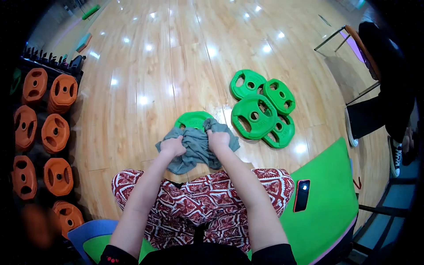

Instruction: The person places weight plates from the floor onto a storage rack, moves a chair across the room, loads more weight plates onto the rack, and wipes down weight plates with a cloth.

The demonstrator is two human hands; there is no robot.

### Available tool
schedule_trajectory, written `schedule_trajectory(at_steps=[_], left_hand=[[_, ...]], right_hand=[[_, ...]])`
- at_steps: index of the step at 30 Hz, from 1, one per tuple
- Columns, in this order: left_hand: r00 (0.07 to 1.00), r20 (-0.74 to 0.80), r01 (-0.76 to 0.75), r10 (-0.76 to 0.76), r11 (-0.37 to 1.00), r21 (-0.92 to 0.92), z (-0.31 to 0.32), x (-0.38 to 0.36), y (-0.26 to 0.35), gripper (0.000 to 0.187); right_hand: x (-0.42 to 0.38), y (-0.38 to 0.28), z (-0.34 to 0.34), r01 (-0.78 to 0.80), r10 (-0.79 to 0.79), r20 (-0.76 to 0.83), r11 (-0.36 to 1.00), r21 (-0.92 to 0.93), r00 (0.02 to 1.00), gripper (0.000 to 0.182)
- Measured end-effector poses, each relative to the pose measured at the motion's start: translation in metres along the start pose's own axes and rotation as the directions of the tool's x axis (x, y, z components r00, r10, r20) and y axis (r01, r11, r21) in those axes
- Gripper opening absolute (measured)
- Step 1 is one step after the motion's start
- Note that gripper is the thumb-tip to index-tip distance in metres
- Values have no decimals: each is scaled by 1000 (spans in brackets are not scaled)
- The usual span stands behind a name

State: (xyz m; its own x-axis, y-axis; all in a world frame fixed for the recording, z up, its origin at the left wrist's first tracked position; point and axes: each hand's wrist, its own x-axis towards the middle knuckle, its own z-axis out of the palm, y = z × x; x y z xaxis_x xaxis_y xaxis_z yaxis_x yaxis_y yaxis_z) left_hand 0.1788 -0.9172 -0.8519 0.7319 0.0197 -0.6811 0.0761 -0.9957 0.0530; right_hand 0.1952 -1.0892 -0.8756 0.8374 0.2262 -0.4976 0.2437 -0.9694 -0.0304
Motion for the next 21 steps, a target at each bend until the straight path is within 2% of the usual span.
schedule_trajectory(at_steps=[2,4,5,6,7,8,9,11,12,14,15,16,17,20,21], left_hand=[[1000,-2,-13,13,1000,-22,9,-6,0,59],[1000,-6,-30,30,998,-48,13,-6,1,61],[999,25,-26,29,992,-120,14,-7,0,63],[998,56,-18,30,981,-192,14,-7,-1,66],[998,50,-21,31,981,-192,17,-8,-1,66],[997,72,-1,30,928,-373,18,-11,0,69],[995,91,21,33,842,-539,16,-13,-1,73],[997,73,13,36,812,-584,16,-16,0,74],[997,61,3,45,777,-630,16,-16,0,74],[997,61,3,44,783,-622,23,-8,1,78],[994,104,53,29,708,-705,26,-3,4,79],[989,148,104,19,623,-775,28,2,6,80],[989,149,105,20,621,-777,28,6,8,80],[984,175,109,42,632,-767,28,10,10,81],[992,124,74,4,781,-620,25,8,13,74]], right_hand=[[-10,-6,4,-11,11,16,1000,11,1000,36],[-23,-9,4,-44,33,83,990,131,996,41],[-28,-8,-1,-93,65,134,972,216,989,45],[-30,-7,0,-95,68,128,972,214,989,45],[-27,-5,5,-120,77,141,937,328,987,50],[-23,-4,9,-141,81,154,888,437,985,55],[-14,2,19,-134,78,144,890,436,987,55],[-5,10,35,-26,-20,62,756,654,998,67],[0,9,39,-24,-21,61,755,655,998,67],[6,12,47,11,48,-72,756,655,996,70],[-1,8,34,8,49,-69,758,652,996,70],[-6,1,22,-111,59,95,608,786,994,69],[-10,-5,11,-246,34,257,432,868,966,68],[-8,-10,13,-212,15,226,413,886,974,69],[-10,-12,10,-176,40,180,495,851,983,64]])
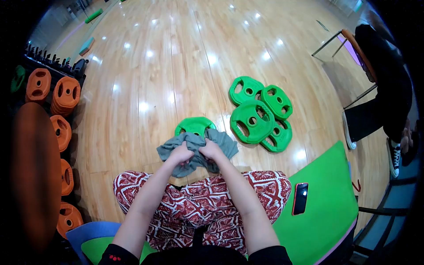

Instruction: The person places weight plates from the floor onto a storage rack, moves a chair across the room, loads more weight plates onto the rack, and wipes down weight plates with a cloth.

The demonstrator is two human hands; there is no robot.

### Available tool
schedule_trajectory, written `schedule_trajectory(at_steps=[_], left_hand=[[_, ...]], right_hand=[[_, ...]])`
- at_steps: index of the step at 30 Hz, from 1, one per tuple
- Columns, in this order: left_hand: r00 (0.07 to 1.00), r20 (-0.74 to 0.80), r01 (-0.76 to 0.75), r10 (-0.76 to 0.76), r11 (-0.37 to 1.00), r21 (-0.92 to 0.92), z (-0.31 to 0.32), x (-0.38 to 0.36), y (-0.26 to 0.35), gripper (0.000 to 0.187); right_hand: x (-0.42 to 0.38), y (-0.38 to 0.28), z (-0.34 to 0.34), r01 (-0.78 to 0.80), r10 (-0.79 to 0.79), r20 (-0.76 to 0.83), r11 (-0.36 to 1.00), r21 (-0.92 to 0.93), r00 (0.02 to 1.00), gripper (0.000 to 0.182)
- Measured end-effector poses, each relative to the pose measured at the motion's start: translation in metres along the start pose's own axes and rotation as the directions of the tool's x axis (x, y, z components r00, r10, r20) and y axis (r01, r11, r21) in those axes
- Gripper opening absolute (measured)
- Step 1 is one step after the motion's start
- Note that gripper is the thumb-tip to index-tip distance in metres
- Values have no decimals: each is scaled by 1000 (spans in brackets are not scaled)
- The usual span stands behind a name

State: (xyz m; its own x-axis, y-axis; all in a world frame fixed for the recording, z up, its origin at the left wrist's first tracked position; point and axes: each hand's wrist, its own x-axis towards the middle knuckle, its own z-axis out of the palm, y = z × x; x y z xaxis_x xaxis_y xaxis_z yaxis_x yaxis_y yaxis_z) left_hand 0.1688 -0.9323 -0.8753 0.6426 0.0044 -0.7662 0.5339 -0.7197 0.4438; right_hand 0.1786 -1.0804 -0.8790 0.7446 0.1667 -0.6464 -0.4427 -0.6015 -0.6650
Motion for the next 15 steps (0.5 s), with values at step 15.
schedule_trajectory(at_steps=[15], left_hand=[[952,108,-304,285,862,405,19,-46,-4,71]], right_hand=[[-29,0,-7,158,-313,-330,893,-422,891,22]])
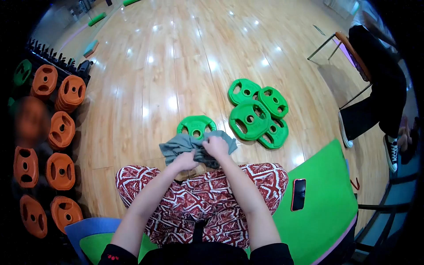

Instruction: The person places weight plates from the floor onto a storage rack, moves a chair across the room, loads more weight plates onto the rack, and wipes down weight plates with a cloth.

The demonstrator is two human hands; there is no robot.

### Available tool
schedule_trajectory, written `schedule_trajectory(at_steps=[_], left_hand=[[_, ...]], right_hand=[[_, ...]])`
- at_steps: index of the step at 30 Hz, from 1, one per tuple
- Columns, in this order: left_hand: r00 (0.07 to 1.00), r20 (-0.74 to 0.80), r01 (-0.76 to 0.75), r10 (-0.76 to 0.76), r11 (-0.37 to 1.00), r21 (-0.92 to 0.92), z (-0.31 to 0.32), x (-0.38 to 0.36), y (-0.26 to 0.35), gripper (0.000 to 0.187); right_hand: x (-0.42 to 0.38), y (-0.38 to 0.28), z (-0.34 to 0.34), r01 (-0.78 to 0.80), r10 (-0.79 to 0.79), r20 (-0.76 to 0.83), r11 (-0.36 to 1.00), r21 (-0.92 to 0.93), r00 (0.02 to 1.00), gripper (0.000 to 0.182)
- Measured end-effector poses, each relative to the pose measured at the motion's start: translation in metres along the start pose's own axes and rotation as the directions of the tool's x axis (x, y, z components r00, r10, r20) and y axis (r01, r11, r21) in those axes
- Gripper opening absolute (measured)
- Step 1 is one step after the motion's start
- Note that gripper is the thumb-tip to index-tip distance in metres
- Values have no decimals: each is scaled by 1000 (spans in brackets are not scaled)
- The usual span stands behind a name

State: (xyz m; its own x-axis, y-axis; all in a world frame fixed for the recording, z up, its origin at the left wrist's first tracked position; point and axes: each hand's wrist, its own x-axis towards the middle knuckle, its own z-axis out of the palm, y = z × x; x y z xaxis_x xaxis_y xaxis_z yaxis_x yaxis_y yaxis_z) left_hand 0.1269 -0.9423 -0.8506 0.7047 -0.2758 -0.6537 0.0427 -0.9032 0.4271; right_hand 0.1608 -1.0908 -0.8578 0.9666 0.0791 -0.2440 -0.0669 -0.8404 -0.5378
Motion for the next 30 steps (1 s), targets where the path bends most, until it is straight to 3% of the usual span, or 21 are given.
schedule_trajectory(at_steps=[2,3,4,5,6,7,8,10,12,13,14,16,18,20,22,23,24,26,27,28,30], left_hand=[[968,-143,-227,207,964,-140,12,5,0,70],[967,-144,-231,211,962,-142,14,9,1,70],[938,-222,-299,266,946,-128,16,14,3,68],[899,-298,-365,320,925,-108,16,17,5,67],[898,-296,-370,326,923,-108,15,19,7,67],[869,-293,-428,399,903,-37,13,20,8,66],[838,-283,-479,467,877,31,12,20,8,66],[838,-274,-484,471,875,22,5,11,9,66],[728,-423,-565,540,822,77,-9,8,8,60],[698,-485,-567,527,820,75,-16,10,9,64],[734,-472,-532,488,845,47,-32,11,11,68],[672,-580,-519,461,851,76,-58,19,7,68],[545,-670,-531,504,826,189,-92,21,10,67],[508,-708,-611,490,784,104,-126,17,19,60],[624,-670,-703,402,664,-256,-148,24,18,52],[704,-619,-699,348,494,-517,-154,18,22,46],[701,-622,-701,348,498,-511,-152,19,18,46],[793,-555,-549,250,689,-474,-134,30,1,44],[871,-450,-441,195,714,-544,-120,36,-10,45],[901,-403,-357,159,801,-481,-103,41,-23,46],[958,-282,-139,52,944,-299,-77,36,-41,48]], right_hand=[[8,6,-12,-52,51,3,997,55,999,29],[10,9,-17,-109,108,13,987,114,994,37],[11,14,-16,-114,113,11,987,111,994,37],[15,23,-9,-88,74,76,975,202,994,49],[21,34,1,-66,27,135,954,292,991,62],[33,49,26,-166,37,255,846,507,966,79],[23,36,19,-125,24,205,860,495,978,79],[24,27,14,-148,61,196,873,465,979,69],[31,17,-5,-230,32,293,705,671,956,57],[34,9,-14,-241,96,233,630,738,968,44],[33,-6,-38,-225,99,208,599,769,973,36],[52,-9,-43,42,-12,-41,511,859,999,22],[68,-24,-62,100,-63,-80,449,888,995,12],[75,-44,-84,205,-126,-167,434,877,978,15],[77,-62,-98,223,-127,-190,343,912,973,16],[73,-70,-102,211,-93,-191,334,918,977,16],[76,-65,-95,215,-98,-193,330,919,976,16],[87,-39,-66,206,-194,-115,557,805,974,15],[82,-29,-53,195,-207,-70,678,709,976,17],[82,-8,-28,160,-209,11,783,601,978,20],[55,7,-19,-36,-91,362,943,330,928,27]])
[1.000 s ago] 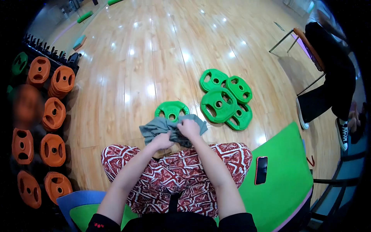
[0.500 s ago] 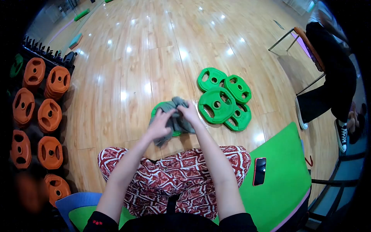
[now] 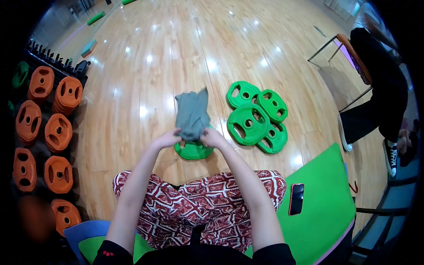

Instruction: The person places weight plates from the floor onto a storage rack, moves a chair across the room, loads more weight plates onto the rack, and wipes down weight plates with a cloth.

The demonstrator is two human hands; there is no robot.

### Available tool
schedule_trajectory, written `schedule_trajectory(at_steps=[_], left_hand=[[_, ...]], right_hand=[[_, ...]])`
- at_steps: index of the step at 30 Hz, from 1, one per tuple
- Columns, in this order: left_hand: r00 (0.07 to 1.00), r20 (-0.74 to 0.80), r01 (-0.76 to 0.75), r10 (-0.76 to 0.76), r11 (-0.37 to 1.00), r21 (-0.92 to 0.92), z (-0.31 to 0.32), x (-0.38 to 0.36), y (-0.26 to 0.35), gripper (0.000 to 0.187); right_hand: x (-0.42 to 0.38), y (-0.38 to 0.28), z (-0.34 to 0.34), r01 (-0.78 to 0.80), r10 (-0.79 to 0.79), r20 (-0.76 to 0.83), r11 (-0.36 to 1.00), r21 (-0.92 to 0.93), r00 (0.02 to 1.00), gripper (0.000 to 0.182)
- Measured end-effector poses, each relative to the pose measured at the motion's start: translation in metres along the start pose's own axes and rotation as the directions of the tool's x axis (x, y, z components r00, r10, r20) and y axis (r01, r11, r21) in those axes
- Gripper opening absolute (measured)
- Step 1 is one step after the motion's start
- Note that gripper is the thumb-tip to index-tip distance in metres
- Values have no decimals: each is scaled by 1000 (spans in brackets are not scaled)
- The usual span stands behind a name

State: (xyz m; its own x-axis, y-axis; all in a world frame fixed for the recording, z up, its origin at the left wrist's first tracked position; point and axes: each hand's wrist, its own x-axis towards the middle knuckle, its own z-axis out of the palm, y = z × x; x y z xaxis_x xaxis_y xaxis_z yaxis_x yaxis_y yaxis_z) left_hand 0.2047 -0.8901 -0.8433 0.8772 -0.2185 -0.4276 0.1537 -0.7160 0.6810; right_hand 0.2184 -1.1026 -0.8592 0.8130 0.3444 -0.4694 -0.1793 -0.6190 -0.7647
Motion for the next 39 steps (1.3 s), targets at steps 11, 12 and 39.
schedule_trajectory(at_steps=[11,12,39], left_hand=[[988,33,-154,150,970,188,35,-7,7,48],[962,-62,-227,268,902,367,47,-10,7,42],[993,-111,69,-31,933,353,-8,18,-27,18]], right_hand=[[10,42,6,-69,-13,-346,972,-224,938,33],[10,44,11,-49,-10,-330,984,-171,944,30],[32,40,31,259,-305,-150,929,-264,940,28]])
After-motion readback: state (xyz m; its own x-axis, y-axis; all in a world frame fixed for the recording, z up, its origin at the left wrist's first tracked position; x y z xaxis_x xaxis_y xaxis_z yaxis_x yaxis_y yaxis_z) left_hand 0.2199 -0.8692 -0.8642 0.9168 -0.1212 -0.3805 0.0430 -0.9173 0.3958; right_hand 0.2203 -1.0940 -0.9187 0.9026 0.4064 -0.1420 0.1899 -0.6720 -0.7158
